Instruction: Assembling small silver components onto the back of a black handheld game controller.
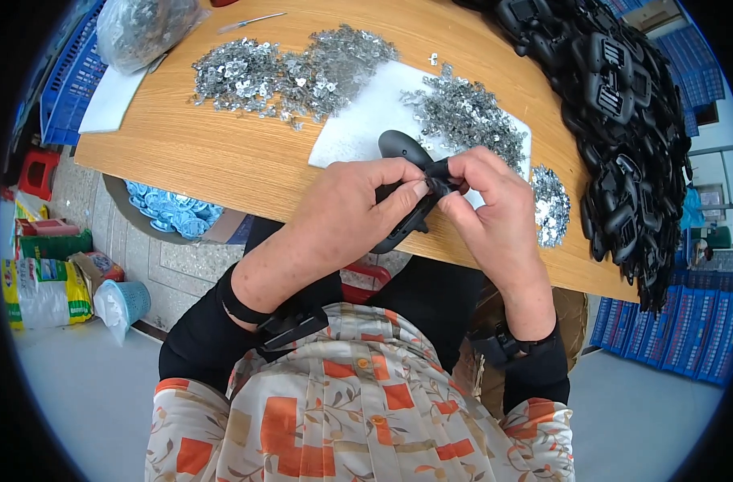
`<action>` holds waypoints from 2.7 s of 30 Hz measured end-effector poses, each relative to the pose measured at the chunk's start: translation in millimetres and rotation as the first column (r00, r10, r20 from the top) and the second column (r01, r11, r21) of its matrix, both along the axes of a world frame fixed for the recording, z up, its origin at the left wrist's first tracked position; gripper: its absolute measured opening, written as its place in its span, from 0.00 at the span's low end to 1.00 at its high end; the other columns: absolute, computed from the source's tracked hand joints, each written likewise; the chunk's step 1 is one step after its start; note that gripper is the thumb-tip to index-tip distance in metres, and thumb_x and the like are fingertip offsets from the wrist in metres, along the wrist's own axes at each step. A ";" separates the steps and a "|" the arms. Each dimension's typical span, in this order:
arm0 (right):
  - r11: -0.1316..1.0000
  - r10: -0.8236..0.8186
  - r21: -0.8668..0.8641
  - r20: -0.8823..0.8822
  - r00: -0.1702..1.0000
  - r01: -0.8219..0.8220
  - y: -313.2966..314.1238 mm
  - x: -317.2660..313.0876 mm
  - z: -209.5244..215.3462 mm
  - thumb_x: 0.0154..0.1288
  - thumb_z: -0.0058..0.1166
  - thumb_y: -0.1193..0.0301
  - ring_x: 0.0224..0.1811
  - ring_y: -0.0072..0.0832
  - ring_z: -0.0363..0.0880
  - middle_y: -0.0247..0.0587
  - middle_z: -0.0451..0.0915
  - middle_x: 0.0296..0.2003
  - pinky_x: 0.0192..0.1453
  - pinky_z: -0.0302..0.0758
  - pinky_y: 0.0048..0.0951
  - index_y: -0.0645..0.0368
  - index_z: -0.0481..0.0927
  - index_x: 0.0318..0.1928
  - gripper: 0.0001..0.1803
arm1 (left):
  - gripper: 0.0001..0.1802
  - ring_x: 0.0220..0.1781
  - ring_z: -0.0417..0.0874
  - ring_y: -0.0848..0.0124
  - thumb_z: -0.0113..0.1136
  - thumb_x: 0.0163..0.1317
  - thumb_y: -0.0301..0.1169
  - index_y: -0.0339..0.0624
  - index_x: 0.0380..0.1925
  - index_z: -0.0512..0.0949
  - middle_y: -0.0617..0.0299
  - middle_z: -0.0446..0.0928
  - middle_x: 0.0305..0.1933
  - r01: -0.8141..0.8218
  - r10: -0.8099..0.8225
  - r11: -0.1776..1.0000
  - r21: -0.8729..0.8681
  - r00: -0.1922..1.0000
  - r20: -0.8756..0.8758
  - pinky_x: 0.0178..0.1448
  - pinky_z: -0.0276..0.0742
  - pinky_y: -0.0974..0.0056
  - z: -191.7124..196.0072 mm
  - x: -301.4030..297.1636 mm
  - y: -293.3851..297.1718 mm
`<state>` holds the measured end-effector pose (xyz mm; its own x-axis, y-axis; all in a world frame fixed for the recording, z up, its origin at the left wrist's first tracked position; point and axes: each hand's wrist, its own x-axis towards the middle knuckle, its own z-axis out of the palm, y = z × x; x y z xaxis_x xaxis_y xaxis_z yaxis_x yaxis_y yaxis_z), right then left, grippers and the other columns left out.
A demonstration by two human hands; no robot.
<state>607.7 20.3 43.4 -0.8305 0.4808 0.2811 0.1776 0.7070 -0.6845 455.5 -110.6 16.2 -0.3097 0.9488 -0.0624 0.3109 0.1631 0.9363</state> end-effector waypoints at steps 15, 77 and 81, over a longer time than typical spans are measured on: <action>0.987 -0.141 -0.090 -0.074 0.987 0.135 -3.2 -0.8 -43.8 0.53 0.60 0.79 0.32 0.34 0.73 0.41 0.72 0.29 0.39 0.72 0.31 0.64 0.75 0.37 0.11 | 0.26 0.47 0.81 0.82 0.52 0.73 0.21 0.44 0.70 0.66 0.62 0.82 0.48 -0.067 -0.007 0.990 0.124 0.854 0.520 0.50 0.79 0.73 -20.2 -2.6 -1.0; 0.352 -0.242 -0.935 -0.060 0.968 0.030 -19.8 16.1 -41.8 0.73 0.53 0.74 0.29 0.10 0.75 0.30 0.83 0.39 0.31 0.69 0.14 0.61 0.72 0.59 0.16 | 0.32 0.36 0.78 0.79 0.57 0.72 0.28 0.42 0.74 0.60 0.65 0.79 0.33 -0.062 0.068 0.998 -0.029 0.960 0.270 0.41 0.73 0.72 -3.5 -4.9 -27.2; 0.381 -0.209 -0.923 -0.023 0.978 0.060 -31.8 13.3 -30.3 0.73 0.52 0.74 0.30 0.09 0.75 0.30 0.83 0.39 0.31 0.68 0.13 0.60 0.72 0.59 0.17 | 0.25 0.41 0.81 0.73 0.63 0.67 0.28 0.37 0.64 0.73 0.58 0.78 0.43 -0.119 0.246 0.943 0.311 0.879 -0.409 0.40 0.76 0.69 -7.5 -10.4 -28.1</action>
